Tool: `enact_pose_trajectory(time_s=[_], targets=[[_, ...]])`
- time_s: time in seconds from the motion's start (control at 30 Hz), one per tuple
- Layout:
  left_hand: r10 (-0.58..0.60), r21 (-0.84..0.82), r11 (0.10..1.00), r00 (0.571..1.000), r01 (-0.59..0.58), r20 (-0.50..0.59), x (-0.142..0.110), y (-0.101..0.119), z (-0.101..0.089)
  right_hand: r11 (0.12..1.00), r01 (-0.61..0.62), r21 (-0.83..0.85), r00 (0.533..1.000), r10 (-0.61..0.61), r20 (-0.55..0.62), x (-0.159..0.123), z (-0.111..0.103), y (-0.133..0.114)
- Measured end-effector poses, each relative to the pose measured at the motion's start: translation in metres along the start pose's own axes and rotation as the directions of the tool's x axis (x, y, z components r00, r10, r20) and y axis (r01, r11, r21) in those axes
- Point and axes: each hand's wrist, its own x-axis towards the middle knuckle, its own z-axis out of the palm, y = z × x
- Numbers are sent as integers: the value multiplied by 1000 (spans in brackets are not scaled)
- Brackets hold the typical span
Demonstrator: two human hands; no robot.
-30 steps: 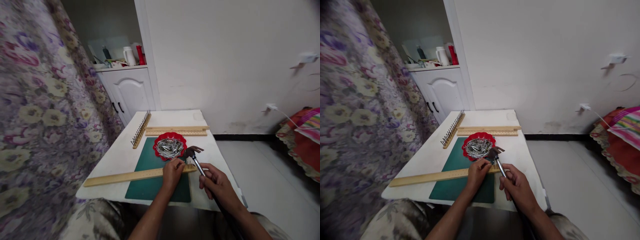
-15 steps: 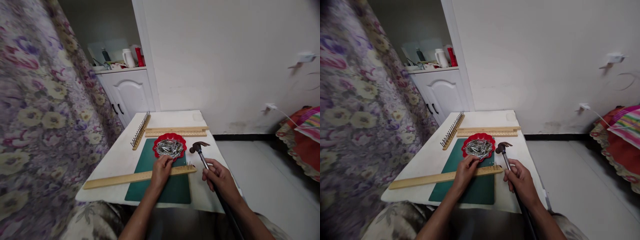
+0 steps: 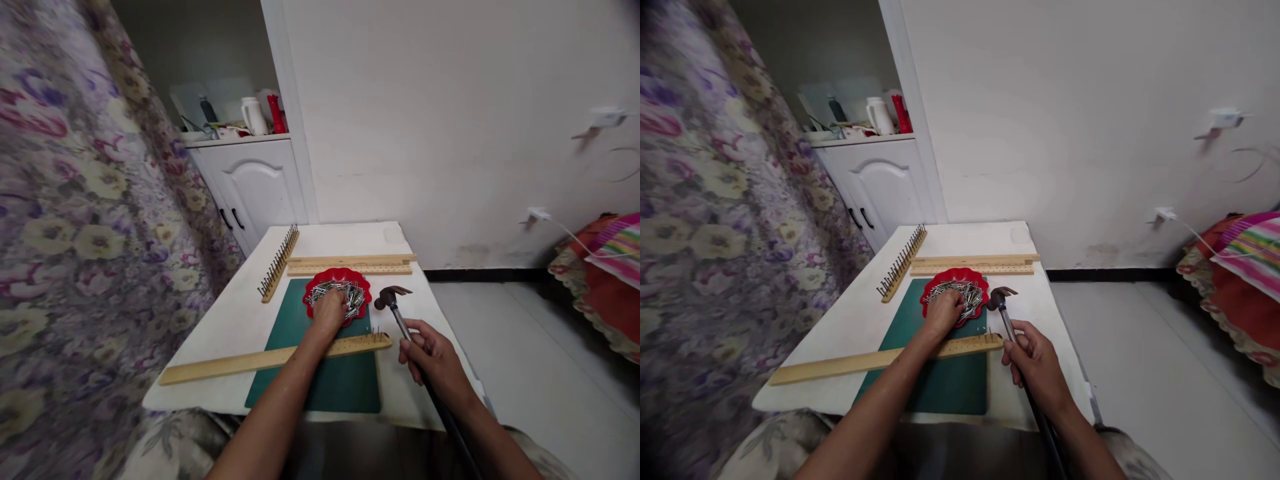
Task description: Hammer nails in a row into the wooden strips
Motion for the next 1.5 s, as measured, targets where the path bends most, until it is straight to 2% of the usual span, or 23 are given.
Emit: enact_pose_trajectory(time_s=[0.33,0.57,0.7,0.8,0.87,0.93,1.0,1.07,1.13,1.2,1.37,1.43,1.5], targets=[[24,95,995,999,-27,29,2,4,1,1000,-11,-6,1000,11,-4,0,3,1],[76,67,995,997,-78,34,3,3,-2,1000,-9,13,1000,9,-10,1,5,-1],[125,8,992,992,-125,-20,-4,0,-6,1000,-6,10,1000,6,-16,1,5,-2],[178,-145,970,976,-195,-122,-9,-4,-6,1000,-7,5,1000,7,-21,1,4,-2],[181,-318,918,964,-236,-194,-11,-7,-4,1000,-6,9,1000,6,-27,2,4,-1],[136,-501,835,967,-228,-215,-15,-8,-2,1000,2,16,999,-2,-35,3,4,0],[85,-680,709,980,-187,-182,-19,-7,-1,1000,16,19,999,-15,-41,4,4,1],[55,-830,540,990,-142,-133,-25,-4,-1,999,27,18,998,-26,-54,5,5,2],[45,-916,387,994,-105,-95,-32,0,-3,999,30,15,997,-29,-65,6,5,2],[38,-953,293,997,-82,-74,-40,3,-6,999,31,9,997,-30,-69,6,6,2],[-29,-977,213,999,-22,-29,-66,9,-3,1000,25,-1,997,-25,-71,2,4,2],[-61,-974,228,998,-6,-21,-77,12,1,1000,19,-5,997,-20,-71,0,3,2],[-76,-960,279,997,3,-19,-87,17,5,1000,13,-13,997,-14,-77,-1,1,2]])
